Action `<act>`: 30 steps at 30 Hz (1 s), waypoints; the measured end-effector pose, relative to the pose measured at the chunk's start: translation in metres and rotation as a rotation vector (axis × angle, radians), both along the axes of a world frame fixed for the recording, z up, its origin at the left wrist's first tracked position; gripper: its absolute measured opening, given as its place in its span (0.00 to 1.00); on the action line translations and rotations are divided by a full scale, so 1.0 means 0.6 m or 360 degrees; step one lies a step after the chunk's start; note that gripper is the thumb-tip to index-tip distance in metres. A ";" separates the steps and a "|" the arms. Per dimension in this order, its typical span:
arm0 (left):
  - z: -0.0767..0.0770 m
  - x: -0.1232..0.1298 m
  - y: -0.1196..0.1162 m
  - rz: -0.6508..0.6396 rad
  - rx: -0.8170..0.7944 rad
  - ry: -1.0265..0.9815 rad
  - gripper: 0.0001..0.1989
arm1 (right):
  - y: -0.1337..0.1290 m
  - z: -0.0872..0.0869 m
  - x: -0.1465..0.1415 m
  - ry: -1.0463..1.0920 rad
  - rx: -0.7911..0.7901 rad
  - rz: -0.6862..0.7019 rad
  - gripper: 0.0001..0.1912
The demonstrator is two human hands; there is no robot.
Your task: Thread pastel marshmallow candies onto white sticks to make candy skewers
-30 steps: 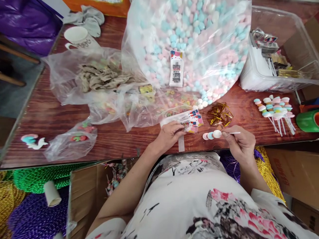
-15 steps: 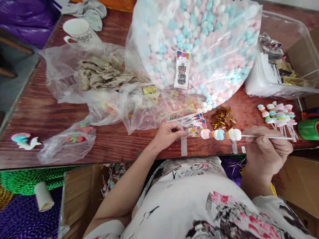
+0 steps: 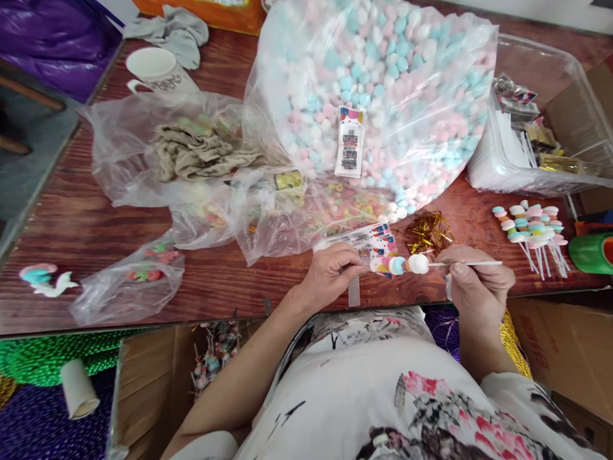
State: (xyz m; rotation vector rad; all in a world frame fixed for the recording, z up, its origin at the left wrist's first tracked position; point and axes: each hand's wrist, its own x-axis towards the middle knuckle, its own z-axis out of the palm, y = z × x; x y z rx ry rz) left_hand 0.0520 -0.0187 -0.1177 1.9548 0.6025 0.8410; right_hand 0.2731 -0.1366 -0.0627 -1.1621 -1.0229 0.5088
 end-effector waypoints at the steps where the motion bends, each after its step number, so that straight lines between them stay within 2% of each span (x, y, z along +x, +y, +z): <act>1: 0.001 0.001 -0.002 -0.0022 0.0051 0.0006 0.06 | 0.001 -0.003 -0.001 0.0019 -0.0028 0.0038 0.03; 6: 0.012 0.000 -0.006 -0.0024 0.0204 0.0070 0.04 | 0.004 -0.006 0.001 0.0151 -0.0067 0.0124 0.03; 9: 0.017 0.000 -0.011 -0.0149 0.0248 0.0146 0.14 | 0.003 -0.004 0.002 0.0208 -0.0020 0.0174 0.04; 11: 0.018 0.003 -0.016 -0.0246 0.0232 0.0201 0.15 | 0.003 -0.007 -0.002 0.0197 0.0015 0.0240 0.04; 14: 0.018 0.010 -0.029 -0.0291 0.0168 0.0318 0.10 | 0.003 -0.016 -0.011 0.0118 0.0042 0.0352 0.04; 18: 0.018 0.019 -0.045 -0.0294 0.0082 0.0452 0.15 | 0.009 -0.030 -0.024 0.0026 -0.0023 0.0476 0.06; 22: 0.021 0.027 -0.056 -0.0275 -0.0077 0.0435 0.18 | 0.015 -0.045 -0.043 -0.0124 -0.0158 0.0564 0.06; 25: 0.025 0.032 -0.059 -0.0279 -0.0248 0.0345 0.16 | 0.020 -0.055 -0.061 -0.0258 -0.0156 0.0622 0.05; 27: 0.031 0.034 -0.059 -0.0271 -0.0359 0.0291 0.16 | 0.024 -0.053 -0.066 -0.0317 -0.0098 0.0648 0.05; 30: 0.045 0.032 -0.056 -0.0275 -0.0462 0.0231 0.15 | 0.032 -0.033 -0.059 -0.0278 -0.0145 0.0739 0.04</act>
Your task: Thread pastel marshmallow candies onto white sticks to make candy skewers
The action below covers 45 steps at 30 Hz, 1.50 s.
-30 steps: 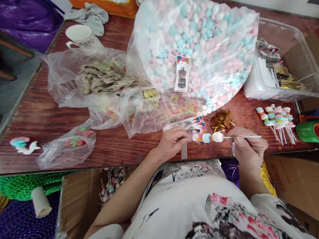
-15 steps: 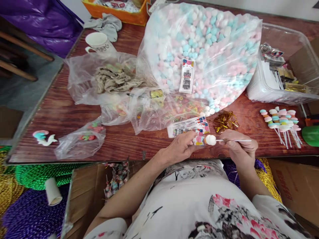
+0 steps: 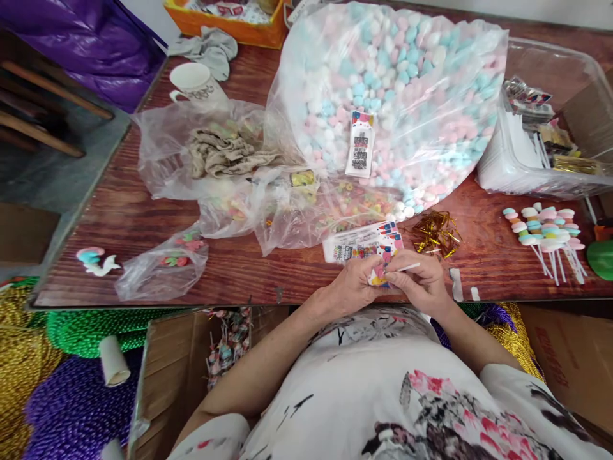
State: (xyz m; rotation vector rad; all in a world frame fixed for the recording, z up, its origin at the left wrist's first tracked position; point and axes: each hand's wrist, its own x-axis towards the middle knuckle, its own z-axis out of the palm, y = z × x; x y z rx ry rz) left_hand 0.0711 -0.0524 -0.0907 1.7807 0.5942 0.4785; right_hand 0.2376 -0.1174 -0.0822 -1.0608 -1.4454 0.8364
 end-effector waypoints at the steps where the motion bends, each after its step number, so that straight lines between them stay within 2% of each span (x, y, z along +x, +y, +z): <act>1: 0.006 -0.001 0.002 -0.0016 -0.0016 -0.0017 0.15 | 0.003 0.010 0.005 0.0018 -0.0031 -0.0011 0.04; 4: 0.020 -0.002 0.004 -0.0077 -0.0023 -0.0023 0.14 | 0.012 0.036 0.018 -0.0025 -0.0015 -0.0056 0.05; 8: 0.025 0.002 0.002 -0.0108 0.0041 -0.0009 0.14 | 0.017 0.053 0.013 -0.0117 0.0075 0.0094 0.06; 11: 0.022 0.004 0.001 -0.0104 0.0075 -0.0011 0.15 | 0.015 0.056 0.007 -0.0057 0.0100 -0.0042 0.07; 14: 0.014 0.003 0.000 -0.0080 0.0065 0.0027 0.15 | 0.014 0.049 0.005 -0.0075 0.0137 -0.0153 0.10; 18: 0.000 0.007 -0.007 -0.0044 -0.0038 0.0049 0.15 | 0.026 0.022 -0.003 -0.0234 0.0204 -0.0043 0.10; 21: -0.001 0.006 -0.010 0.0026 -0.0132 -0.0011 0.16 | 0.038 0.011 -0.009 -0.0198 0.0189 -0.0010 0.09; 24: 0.008 -0.012 0.000 -0.0068 -0.0384 -0.0107 0.16 | 0.047 0.016 -0.005 -0.0065 0.0120 0.0053 0.09; 27: 0.015 -0.040 0.020 -0.0208 -0.0843 -0.0172 0.28 | 0.053 0.025 0.006 0.0202 -0.0009 0.0044 0.10; 29: 0.014 -0.052 0.030 -0.0195 -0.1065 -0.0218 0.30 | 0.058 0.028 0.010 0.0347 -0.0040 0.0055 0.11; 33: 0.003 -0.052 0.025 -0.0078 -0.1332 -0.0208 0.19 | 0.075 0.026 0.003 0.0273 -0.0010 0.0172 0.09; 36: -0.007 -0.043 0.014 0.0295 -0.1475 -0.0281 0.19 | 0.084 0.017 -0.003 0.0218 -0.0032 0.0071 0.08; 38: -0.012 -0.038 0.012 0.0621 -0.1412 -0.0341 0.19 | 0.082 0.007 -0.006 0.0293 -0.0074 -0.0080 0.09; 40: -0.016 -0.035 0.014 0.0837 -0.1232 -0.0389 0.18 | 0.071 -0.005 -0.012 0.0351 -0.0160 -0.0156 0.14; 41: -0.017 -0.034 0.016 0.0903 -0.1104 -0.0414 0.17 | 0.064 -0.012 -0.017 0.0343 -0.0206 -0.0151 0.14; 44: -0.017 -0.028 0.017 0.0992 -0.0558 -0.0476 0.13 | 0.046 -0.029 -0.040 0.0238 -0.0310 -0.0119 0.04; 45: -0.016 -0.025 0.017 0.0997 -0.0389 -0.0492 0.11 | 0.043 -0.032 -0.048 0.0223 -0.0316 -0.0135 0.04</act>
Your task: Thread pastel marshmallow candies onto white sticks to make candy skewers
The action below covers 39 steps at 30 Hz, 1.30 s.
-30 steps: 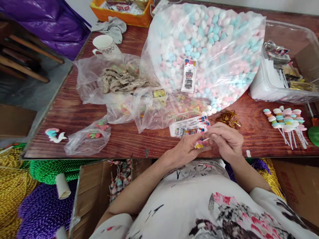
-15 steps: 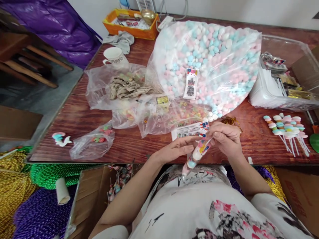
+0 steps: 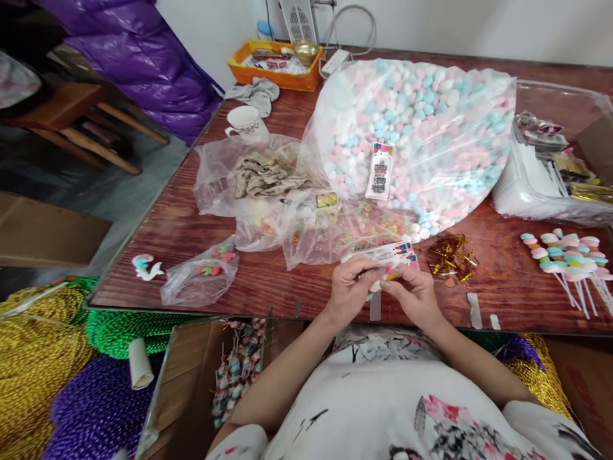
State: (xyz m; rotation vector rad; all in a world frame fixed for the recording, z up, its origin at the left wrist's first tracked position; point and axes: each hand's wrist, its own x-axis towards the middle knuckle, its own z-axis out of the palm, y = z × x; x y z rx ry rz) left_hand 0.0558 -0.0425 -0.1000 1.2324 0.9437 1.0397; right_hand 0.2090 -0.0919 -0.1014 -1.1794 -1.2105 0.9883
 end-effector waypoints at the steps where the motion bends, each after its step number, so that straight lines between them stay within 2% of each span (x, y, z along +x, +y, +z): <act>1: 0.001 0.002 -0.002 0.0010 0.0099 0.0021 0.11 | -0.001 -0.002 -0.006 -0.0004 0.0012 -0.0039 0.05; 3: 0.004 0.002 -0.006 -0.0050 0.0018 -0.0017 0.13 | 0.001 -0.003 -0.011 -0.0042 0.0102 -0.0127 0.06; 6: 0.006 -0.004 -0.014 -0.0288 -0.0529 -0.0194 0.19 | 0.008 -0.004 -0.009 -0.0192 0.0326 -0.0149 0.05; 8: 0.005 -0.010 -0.018 -0.0400 -0.0761 -0.0276 0.21 | 0.009 -0.009 -0.008 -0.0260 0.0423 -0.0132 0.05; 14: 0.002 -0.020 -0.022 -0.0614 -0.0720 -0.0170 0.20 | 0.009 -0.028 -0.023 -0.0380 0.0494 -0.0289 0.07; 18: 0.007 -0.025 -0.018 -0.0774 -0.0899 -0.0001 0.20 | 0.014 -0.022 -0.013 -0.0497 0.0506 -0.0252 0.08; 21: 0.009 -0.028 -0.013 -0.0775 -0.0946 -0.0084 0.18 | 0.011 -0.009 0.015 -0.0867 0.0668 -0.0275 0.14; 23: 0.010 -0.029 -0.010 -0.0818 -0.0940 -0.0250 0.17 | 0.006 -0.002 0.035 -0.1290 0.0823 -0.0136 0.18; 25: 0.011 -0.030 -0.008 -0.0963 -0.0992 -0.0403 0.17 | 0.003 0.004 0.052 -0.1630 0.0935 0.0097 0.18; 29: 0.007 -0.033 -0.005 -0.1301 -0.1101 -0.0413 0.18 | 0.003 0.017 0.066 -0.1901 0.1085 0.0431 0.14; 32: 0.005 -0.033 -0.003 -0.1494 -0.0902 -0.0150 0.20 | 0.004 0.020 0.061 -0.1964 0.1117 0.0540 0.09; 34: 0.008 -0.030 -0.005 -0.1482 -0.0467 0.0292 0.18 | 0.003 0.015 0.053 -0.1998 0.0952 0.0532 0.10; 37: 0.015 -0.022 -0.016 -0.1138 0.0452 0.1171 0.11 | -0.002 0.002 0.040 -0.1989 0.0528 0.0474 0.07; 39: 0.018 -0.018 -0.022 -0.0939 0.0851 0.1501 0.09 | -0.008 -0.002 0.034 -0.1939 0.0336 0.0409 0.06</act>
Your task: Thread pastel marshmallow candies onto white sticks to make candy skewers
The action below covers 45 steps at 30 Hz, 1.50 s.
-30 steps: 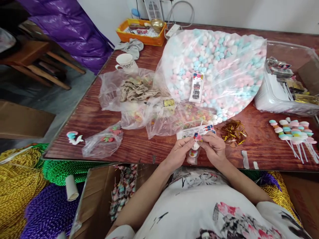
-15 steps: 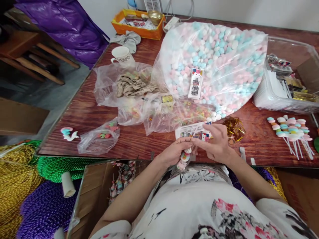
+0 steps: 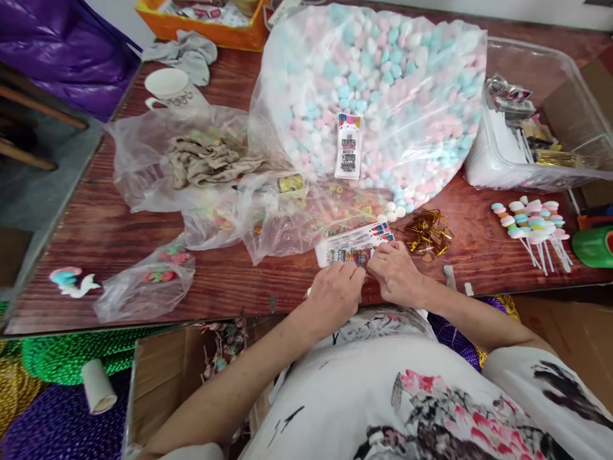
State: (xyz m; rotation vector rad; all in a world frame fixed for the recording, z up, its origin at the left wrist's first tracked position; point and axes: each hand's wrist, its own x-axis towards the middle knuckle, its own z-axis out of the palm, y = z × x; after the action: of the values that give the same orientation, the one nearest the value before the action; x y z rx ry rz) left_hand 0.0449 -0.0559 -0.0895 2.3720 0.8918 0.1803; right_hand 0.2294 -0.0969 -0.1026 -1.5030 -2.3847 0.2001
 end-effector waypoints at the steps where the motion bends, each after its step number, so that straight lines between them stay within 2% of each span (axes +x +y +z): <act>1: -0.001 0.001 -0.001 -0.0002 0.0084 0.0006 0.09 | -0.004 0.000 -0.003 0.0029 0.0014 -0.0066 0.06; 2: -0.002 0.001 0.000 -0.0003 0.0060 -0.0039 0.09 | -0.009 0.001 -0.005 0.0059 0.0083 -0.0124 0.05; 4: -0.007 -0.001 0.009 0.0052 -0.0273 -0.0230 0.11 | -0.020 0.005 -0.009 0.0098 0.0310 -0.0188 0.07; 7: -0.015 -0.008 0.027 0.0194 -0.1280 -0.0417 0.13 | -0.038 0.006 -0.009 0.0095 0.0562 -0.0111 0.14; 9: -0.018 -0.013 0.033 0.0218 -0.1944 -0.0365 0.14 | -0.047 0.000 -0.005 0.0080 0.0570 -0.0020 0.13; 11: -0.020 -0.018 0.034 0.0154 -0.2344 -0.0297 0.16 | -0.052 -0.008 -0.001 0.0101 0.0498 0.0068 0.11; 12: -0.021 -0.020 0.033 0.0101 -0.2419 -0.0282 0.17 | -0.054 -0.013 0.001 0.0127 0.0448 0.0103 0.10; 14: -0.022 -0.021 0.028 -0.0011 -0.2300 -0.0259 0.19 | -0.053 -0.022 0.002 0.0183 0.0333 0.0132 0.09; 15: -0.022 -0.020 0.025 -0.0049 -0.2098 -0.0245 0.19 | -0.052 -0.026 0.001 0.0199 0.0266 0.0115 0.08; 20: -0.027 -0.008 -0.003 -0.0194 -0.0468 -0.0196 0.14 | -0.050 -0.031 -0.008 0.0231 -0.0261 -0.0108 0.05; 22: -0.030 -0.003 -0.010 -0.0249 -0.0048 -0.0198 0.14 | -0.051 -0.020 -0.002 0.0394 -0.0401 -0.0185 0.07; 24: -0.032 -0.001 -0.010 -0.0241 0.0127 -0.0257 0.13 | -0.050 -0.007 0.024 0.0598 -0.0341 -0.0280 0.08; 26: -0.033 0.000 -0.003 -0.0167 0.0088 -0.0362 0.12 | -0.047 0.002 0.076 0.0742 -0.0096 -0.0480 0.08; 29: -0.034 0.000 0.007 0.0063 -0.0231 -0.0531 0.10 | -0.032 0.000 0.182 0.0682 0.0286 -0.1047 0.08; 30: -0.034 0.001 0.008 0.0174 -0.0372 -0.0590 0.09 | -0.024 -0.005 0.215 0.0563 0.0318 -0.1218 0.08; 32: -0.034 0.004 0.008 0.0421 -0.0644 -0.0707 0.08 | -0.006 -0.017 0.266 0.0342 0.0153 -0.1367 0.09; 35: -0.030 0.013 0.003 0.0695 -0.0933 -0.0822 0.07 | 0.024 -0.033 0.293 0.0106 -0.0086 -0.1386 0.08; 40: -0.018 0.018 0.000 0.0905 -0.1142 -0.0849 0.10 | 0.054 -0.042 0.281 -0.0051 -0.0270 -0.1345 0.10; 43: -0.019 0.013 -0.003 0.1028 -0.1299 -0.0869 0.13 | 0.050 -0.039 0.284 0.0016 -0.0232 -0.1260 0.13; 45: -0.022 0.009 -0.005 0.1111 -0.1450 -0.0855 0.16 | 0.037 -0.034 0.288 0.0036 -0.0092 -0.1196 0.14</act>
State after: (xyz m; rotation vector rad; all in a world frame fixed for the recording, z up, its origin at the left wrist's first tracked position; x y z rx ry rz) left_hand 0.0504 -0.0589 -0.1029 1.0467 1.1576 0.5213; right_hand 0.4019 -0.0746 -0.1231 -2.2714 -1.6471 0.1047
